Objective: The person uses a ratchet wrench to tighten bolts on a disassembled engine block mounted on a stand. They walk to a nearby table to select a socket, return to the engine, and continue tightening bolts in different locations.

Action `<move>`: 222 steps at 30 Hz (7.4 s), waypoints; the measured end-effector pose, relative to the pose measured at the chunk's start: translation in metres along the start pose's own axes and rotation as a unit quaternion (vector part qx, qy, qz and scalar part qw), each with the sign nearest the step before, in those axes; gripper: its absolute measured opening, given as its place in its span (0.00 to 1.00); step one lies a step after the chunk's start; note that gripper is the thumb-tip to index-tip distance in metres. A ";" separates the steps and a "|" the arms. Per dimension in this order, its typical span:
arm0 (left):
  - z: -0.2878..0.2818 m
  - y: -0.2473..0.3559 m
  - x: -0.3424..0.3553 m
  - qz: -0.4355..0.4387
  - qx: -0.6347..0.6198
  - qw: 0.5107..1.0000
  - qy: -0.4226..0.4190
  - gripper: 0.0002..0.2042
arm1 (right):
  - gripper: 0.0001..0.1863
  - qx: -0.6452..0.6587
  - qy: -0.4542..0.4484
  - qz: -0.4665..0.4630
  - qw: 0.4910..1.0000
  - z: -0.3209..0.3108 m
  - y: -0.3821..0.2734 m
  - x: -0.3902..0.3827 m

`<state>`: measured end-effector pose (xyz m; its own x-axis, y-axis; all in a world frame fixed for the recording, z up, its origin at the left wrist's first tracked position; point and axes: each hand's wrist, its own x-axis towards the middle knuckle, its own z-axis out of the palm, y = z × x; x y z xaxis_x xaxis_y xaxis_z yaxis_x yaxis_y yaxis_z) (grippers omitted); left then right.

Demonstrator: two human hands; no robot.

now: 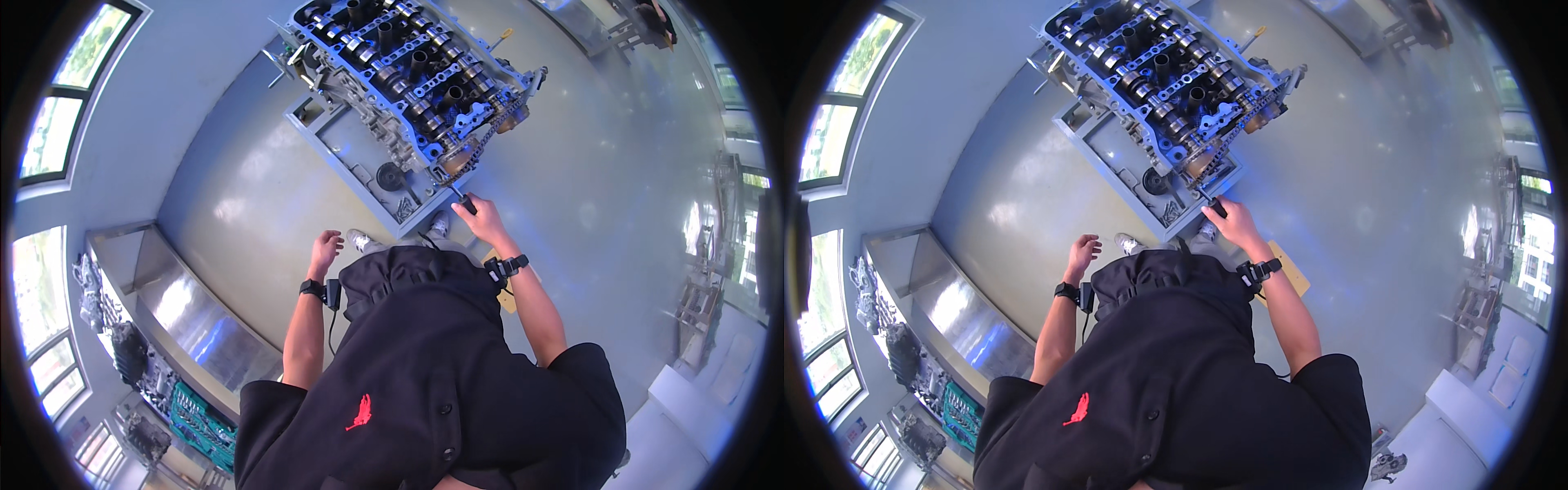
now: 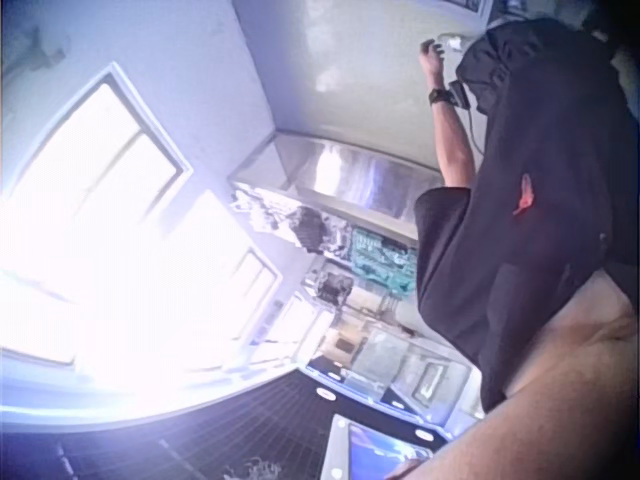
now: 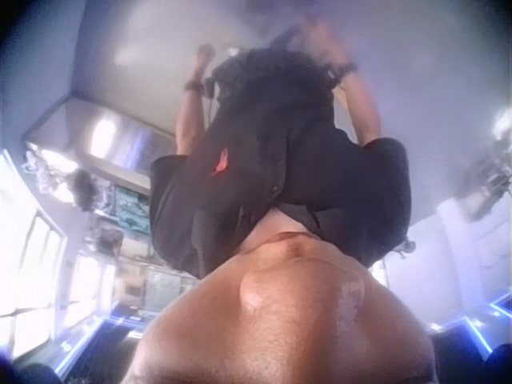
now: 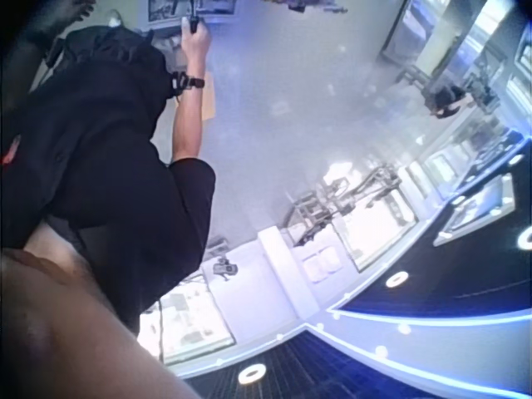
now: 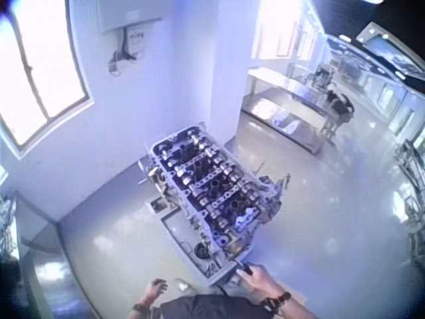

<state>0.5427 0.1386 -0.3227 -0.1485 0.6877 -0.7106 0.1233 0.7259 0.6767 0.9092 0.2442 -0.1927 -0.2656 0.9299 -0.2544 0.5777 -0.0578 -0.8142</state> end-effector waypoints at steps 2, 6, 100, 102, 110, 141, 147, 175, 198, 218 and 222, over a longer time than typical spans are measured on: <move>0.004 -0.013 -0.004 -0.008 0.004 1.000 0.000 0.13 | 0.19 -0.068 -0.015 0.028 0.997 -0.004 0.020 -0.010; 0.017 -0.052 -0.016 -0.060 -0.025 0.998 0.008 0.14 | 0.19 -0.085 0.002 0.048 0.995 -0.015 0.052 -0.037; 0.316 -0.123 -0.130 -0.144 -0.310 0.925 0.163 0.12 | 0.18 -0.051 -0.260 -0.298 0.917 -0.148 0.004 0.094; 0.306 -0.112 -0.110 -0.144 -0.160 0.961 0.174 0.12 | 0.18 -0.004 -0.288 -0.214 0.933 -0.149 -0.007 0.097; 0.261 -0.048 -0.086 -0.138 -0.222 0.957 0.125 0.13 | 0.16 -0.111 -0.237 -0.289 0.921 -0.151 -0.013 0.088; 0.256 -0.120 -0.056 -0.080 -0.322 0.936 0.121 0.13 | 0.16 -0.296 -0.216 -0.276 0.889 -0.114 -0.065 0.072; 0.271 -0.118 -0.078 -0.118 -0.241 0.955 0.124 0.14 | 0.16 -0.263 -0.246 -0.212 0.909 -0.109 -0.039 0.076; 0.272 -0.117 -0.088 -0.165 -0.278 0.939 0.114 0.11 | 0.21 -0.137 -0.299 0.080 0.941 -0.087 0.053 0.073; 0.253 -0.082 -0.061 -0.134 -0.215 0.966 0.059 0.13 | 0.19 0.078 -0.107 -0.090 0.987 -0.123 0.040 0.054; 0.229 0.047 -0.048 0.092 -0.231 0.962 0.110 0.11 | 0.21 -0.193 -0.160 -0.164 0.954 -0.093 0.057 0.062; 0.240 0.011 -0.052 0.017 -0.165 0.982 0.091 0.12 | 0.18 -0.195 -0.143 -0.302 0.922 -0.083 0.037 0.082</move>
<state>0.7870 0.1141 -0.3248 -0.3268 0.6757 -0.6608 -0.1899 0.6379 0.7463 0.9725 0.3486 -0.2003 -0.7902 0.6127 0.0126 0.4760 0.6265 -0.6172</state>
